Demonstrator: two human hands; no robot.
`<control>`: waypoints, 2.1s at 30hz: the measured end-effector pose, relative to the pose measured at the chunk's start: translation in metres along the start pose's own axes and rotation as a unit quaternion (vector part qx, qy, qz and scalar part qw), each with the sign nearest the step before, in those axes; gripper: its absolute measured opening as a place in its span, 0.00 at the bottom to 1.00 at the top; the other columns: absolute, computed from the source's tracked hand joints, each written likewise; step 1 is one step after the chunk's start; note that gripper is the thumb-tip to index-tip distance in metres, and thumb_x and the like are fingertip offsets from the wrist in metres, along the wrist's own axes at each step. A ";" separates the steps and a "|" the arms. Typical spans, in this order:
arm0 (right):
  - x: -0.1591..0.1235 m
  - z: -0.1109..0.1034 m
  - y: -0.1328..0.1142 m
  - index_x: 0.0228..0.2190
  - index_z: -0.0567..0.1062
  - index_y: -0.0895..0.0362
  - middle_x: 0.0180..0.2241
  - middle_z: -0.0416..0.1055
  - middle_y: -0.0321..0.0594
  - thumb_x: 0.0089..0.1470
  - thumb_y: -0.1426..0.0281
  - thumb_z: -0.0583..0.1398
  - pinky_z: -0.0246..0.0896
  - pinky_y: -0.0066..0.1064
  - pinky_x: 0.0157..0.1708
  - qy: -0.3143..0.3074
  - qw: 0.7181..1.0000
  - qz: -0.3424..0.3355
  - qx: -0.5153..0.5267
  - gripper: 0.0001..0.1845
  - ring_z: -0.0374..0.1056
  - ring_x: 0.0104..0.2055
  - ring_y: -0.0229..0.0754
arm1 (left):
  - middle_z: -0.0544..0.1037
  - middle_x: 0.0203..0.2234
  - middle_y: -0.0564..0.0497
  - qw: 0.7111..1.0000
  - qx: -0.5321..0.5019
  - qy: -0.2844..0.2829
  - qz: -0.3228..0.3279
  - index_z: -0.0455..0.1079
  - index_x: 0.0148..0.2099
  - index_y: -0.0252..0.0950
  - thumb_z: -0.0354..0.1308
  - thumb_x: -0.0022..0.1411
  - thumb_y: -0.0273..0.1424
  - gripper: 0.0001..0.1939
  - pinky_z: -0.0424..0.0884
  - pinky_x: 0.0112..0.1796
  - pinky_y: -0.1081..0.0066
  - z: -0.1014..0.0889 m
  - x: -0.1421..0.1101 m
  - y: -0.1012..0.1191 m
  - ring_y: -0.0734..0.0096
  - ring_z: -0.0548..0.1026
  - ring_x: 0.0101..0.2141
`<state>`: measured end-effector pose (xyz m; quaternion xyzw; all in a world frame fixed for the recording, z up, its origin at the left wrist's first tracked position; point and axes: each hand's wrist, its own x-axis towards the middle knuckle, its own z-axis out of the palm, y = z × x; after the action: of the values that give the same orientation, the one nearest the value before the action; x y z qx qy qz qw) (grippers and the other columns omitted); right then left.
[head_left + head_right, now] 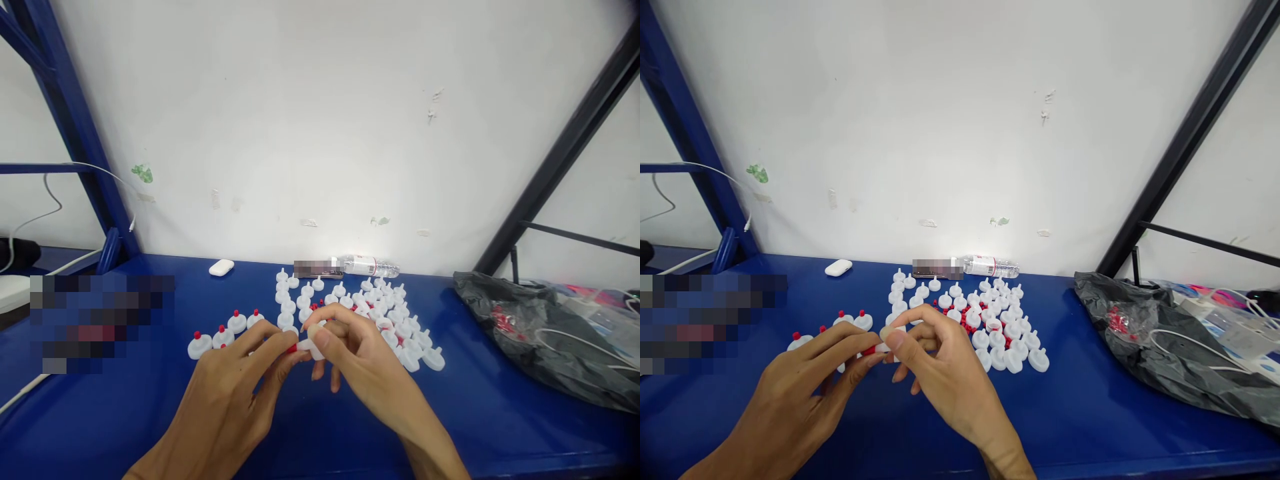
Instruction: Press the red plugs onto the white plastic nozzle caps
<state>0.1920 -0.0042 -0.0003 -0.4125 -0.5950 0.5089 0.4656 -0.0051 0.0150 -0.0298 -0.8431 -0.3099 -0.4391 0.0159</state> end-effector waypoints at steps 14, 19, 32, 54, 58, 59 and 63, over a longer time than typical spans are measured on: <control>-0.004 -0.005 -0.004 0.43 0.82 0.49 0.44 0.77 0.39 0.55 0.61 0.71 0.69 0.25 0.32 0.025 0.999 -0.026 -0.007 0.14 0.73 0.41 0.40 | 0.78 0.28 0.56 0.998 0.030 0.004 0.054 0.71 0.41 0.39 0.48 0.78 0.32 0.13 0.68 0.27 0.72 -0.006 0.009 -0.003 0.73 0.76 0.25; -0.003 -0.005 -0.004 0.42 0.83 0.50 0.41 0.79 0.38 0.53 0.61 0.72 0.67 0.26 0.34 0.017 0.999 -0.026 -0.012 0.14 0.73 0.41 0.40 | 0.79 0.28 0.54 0.997 0.043 -0.011 0.060 0.73 0.39 0.39 0.46 0.78 0.32 0.17 0.70 0.26 0.72 -0.004 0.005 -0.008 0.72 0.77 0.25; -0.005 -0.010 -0.011 0.43 0.84 0.52 0.41 0.81 0.42 0.52 0.57 0.73 0.70 0.31 0.40 -0.026 0.998 0.006 0.050 0.18 0.74 0.37 0.40 | 0.75 0.24 0.57 1.000 0.019 0.010 0.017 0.74 0.39 0.40 0.48 0.78 0.36 0.17 0.67 0.23 0.74 -0.008 0.009 0.002 0.76 0.73 0.20; -0.004 -0.003 -0.012 0.43 0.86 0.49 0.35 0.83 0.37 0.47 0.63 0.75 0.75 0.33 0.46 -0.024 0.996 0.009 0.090 0.19 0.79 0.42 0.44 | 0.67 0.24 0.58 0.998 -0.010 -0.058 0.032 0.63 0.42 0.41 0.44 0.71 0.19 0.12 0.56 0.25 0.68 -0.010 0.003 -0.001 0.72 0.63 0.21; -0.004 -0.002 -0.012 0.42 0.87 0.48 0.35 0.84 0.36 0.47 0.64 0.75 0.75 0.31 0.45 -0.030 0.995 0.012 0.098 0.17 0.79 0.41 0.43 | 0.68 0.24 0.58 0.998 -0.024 -0.051 0.027 0.63 0.40 0.41 0.44 0.70 0.18 0.13 0.56 0.24 0.69 -0.009 0.001 0.000 0.73 0.63 0.20; -0.004 -0.001 -0.011 0.42 0.86 0.48 0.35 0.84 0.36 0.47 0.65 0.76 0.75 0.30 0.45 -0.031 0.995 0.013 0.099 0.18 0.80 0.41 0.43 | 0.69 0.24 0.58 0.998 -0.029 -0.046 0.027 0.64 0.40 0.41 0.45 0.70 0.19 0.12 0.56 0.23 0.69 -0.008 0.001 0.000 0.73 0.63 0.20; -0.004 0.002 -0.008 0.44 0.86 0.47 0.35 0.84 0.36 0.47 0.67 0.76 0.75 0.30 0.45 -0.017 0.995 0.010 0.093 0.20 0.80 0.42 0.43 | 0.71 0.24 0.59 0.997 -0.061 -0.045 -0.001 0.65 0.40 0.40 0.46 0.72 0.22 0.11 0.58 0.24 0.70 -0.009 0.002 0.001 0.75 0.67 0.21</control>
<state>0.1911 -0.0101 0.0070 -0.3645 -0.5484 0.5737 0.4871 -0.0099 0.0127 -0.0223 -0.8611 -0.2837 -0.4191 -0.0498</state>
